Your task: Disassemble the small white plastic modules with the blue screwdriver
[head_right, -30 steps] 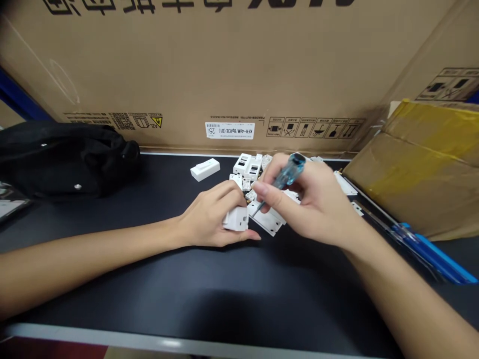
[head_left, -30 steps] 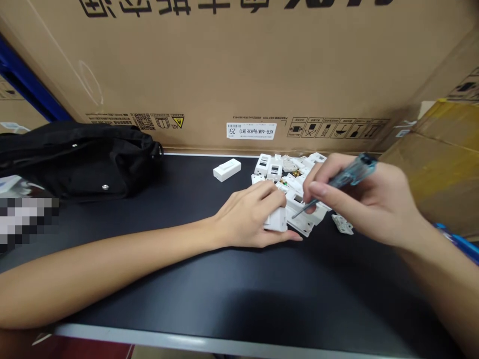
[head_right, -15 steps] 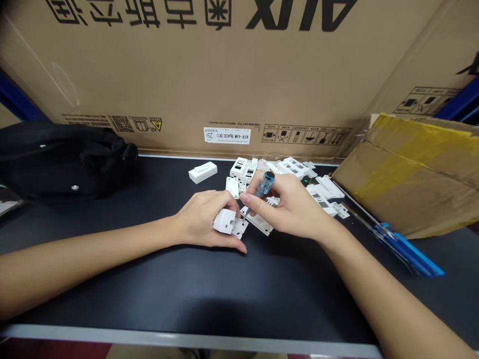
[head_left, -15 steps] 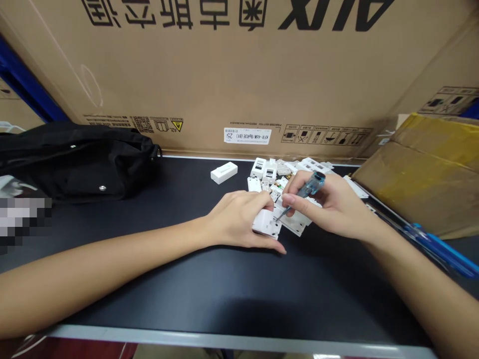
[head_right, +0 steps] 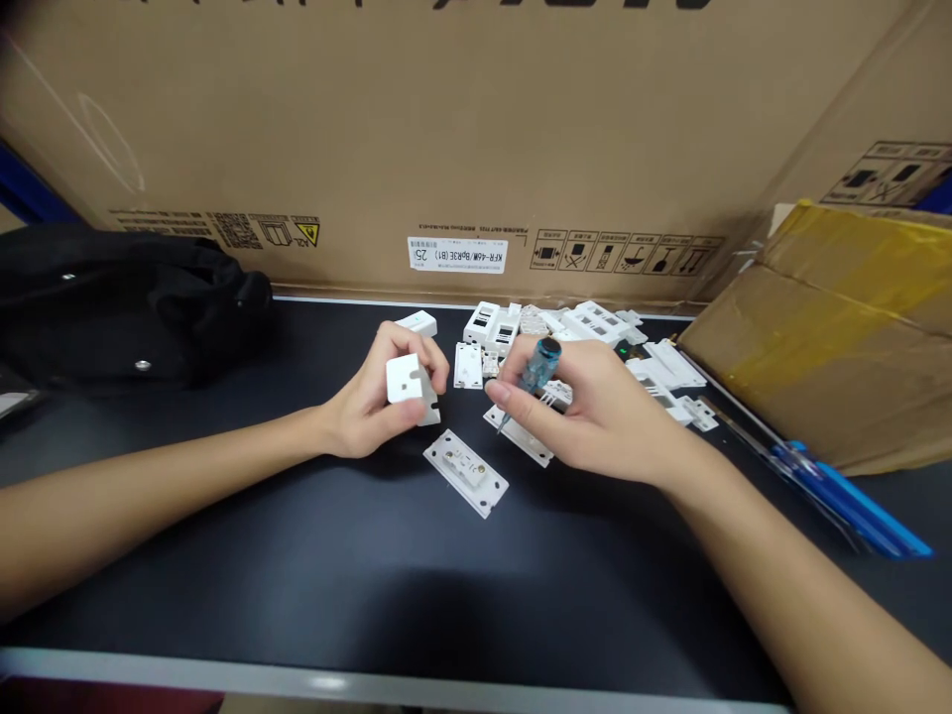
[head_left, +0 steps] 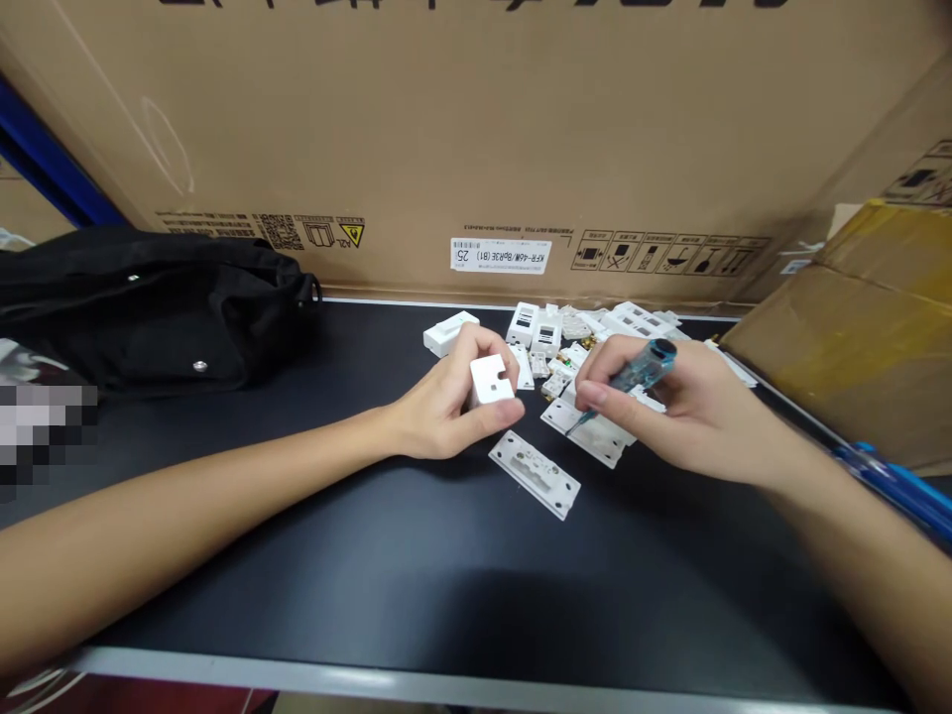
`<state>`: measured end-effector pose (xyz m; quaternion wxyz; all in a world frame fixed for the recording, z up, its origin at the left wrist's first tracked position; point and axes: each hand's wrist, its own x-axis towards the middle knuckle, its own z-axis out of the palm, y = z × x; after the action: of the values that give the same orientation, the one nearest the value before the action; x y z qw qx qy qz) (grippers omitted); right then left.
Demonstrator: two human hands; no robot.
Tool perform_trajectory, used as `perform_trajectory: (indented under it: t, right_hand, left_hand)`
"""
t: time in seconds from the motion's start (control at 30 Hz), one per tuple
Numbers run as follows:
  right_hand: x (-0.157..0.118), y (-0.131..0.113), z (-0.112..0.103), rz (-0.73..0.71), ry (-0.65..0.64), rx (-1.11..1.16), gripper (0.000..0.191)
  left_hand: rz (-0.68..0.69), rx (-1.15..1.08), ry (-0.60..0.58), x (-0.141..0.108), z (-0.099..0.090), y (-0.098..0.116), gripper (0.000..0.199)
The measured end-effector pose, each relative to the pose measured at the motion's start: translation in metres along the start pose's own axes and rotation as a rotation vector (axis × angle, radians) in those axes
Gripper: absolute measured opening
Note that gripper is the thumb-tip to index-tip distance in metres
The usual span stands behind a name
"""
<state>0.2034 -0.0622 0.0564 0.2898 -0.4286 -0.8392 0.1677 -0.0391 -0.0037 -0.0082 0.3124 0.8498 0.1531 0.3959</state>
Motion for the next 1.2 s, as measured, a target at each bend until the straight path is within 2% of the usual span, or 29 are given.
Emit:
perform_trajectory:
  t: [0.07,0.13,0.3,0.37,0.47,0.53,0.7,0.77,0.9,1.0,1.1,1.2]
  right_hand:
    - [0.0,-0.002,0.0,0.002,-0.009,0.001,0.02]
    - [0.0,-0.002,0.0,-0.013,-0.033,0.015,0.023]
    - [0.001,0.004,0.002,-0.02,-0.059,0.011,0.026]
    - [0.001,0.006,0.003,-0.015,-0.071,0.0,0.025]
    - [0.001,0.007,0.004,-0.016,-0.098,-0.024,0.022]
    - [0.002,0.006,0.004,-0.029,-0.131,-0.047,0.017]
    - [0.004,0.004,0.005,-0.094,-0.157,-0.113,0.007]
    - [0.005,0.003,0.006,-0.105,-0.149,-0.128,0.007]
    - [0.004,-0.002,0.009,-0.087,-0.109,-0.129,0.003]
    - [0.001,-0.008,0.015,-0.11,-0.052,-0.101,0.015]
    - [0.0,-0.012,0.025,-0.156,-0.026,-0.057,0.03]
    - [0.001,-0.014,0.036,-0.177,0.044,-0.053,0.031]
  left_hand:
    - [0.022,0.126,-0.044,0.001,-0.006,-0.003,0.037]
    - [0.075,0.211,-0.038,0.002,-0.009,-0.005,0.038]
    - [0.207,0.264,-0.011,0.0,-0.009,-0.01,0.047]
    - [0.195,0.287,-0.059,-0.005,-0.013,-0.009,0.047]
    - [0.105,0.358,-0.143,-0.017,-0.024,-0.007,0.042]
    - [0.024,0.372,-0.138,-0.022,-0.031,-0.004,0.036]
    - [-0.134,0.218,-0.041,-0.021,-0.036,-0.002,0.033]
    - [-0.194,0.109,0.033,-0.018,-0.032,-0.001,0.034]
    - [-0.296,-0.245,0.214,-0.015,-0.015,0.004,0.043]
    - [-0.34,-0.425,0.193,-0.013,-0.002,0.011,0.045]
    - [-0.352,-0.495,0.139,-0.011,0.003,0.016,0.044]
    - [-0.353,-0.525,0.115,-0.011,0.002,0.018,0.044]
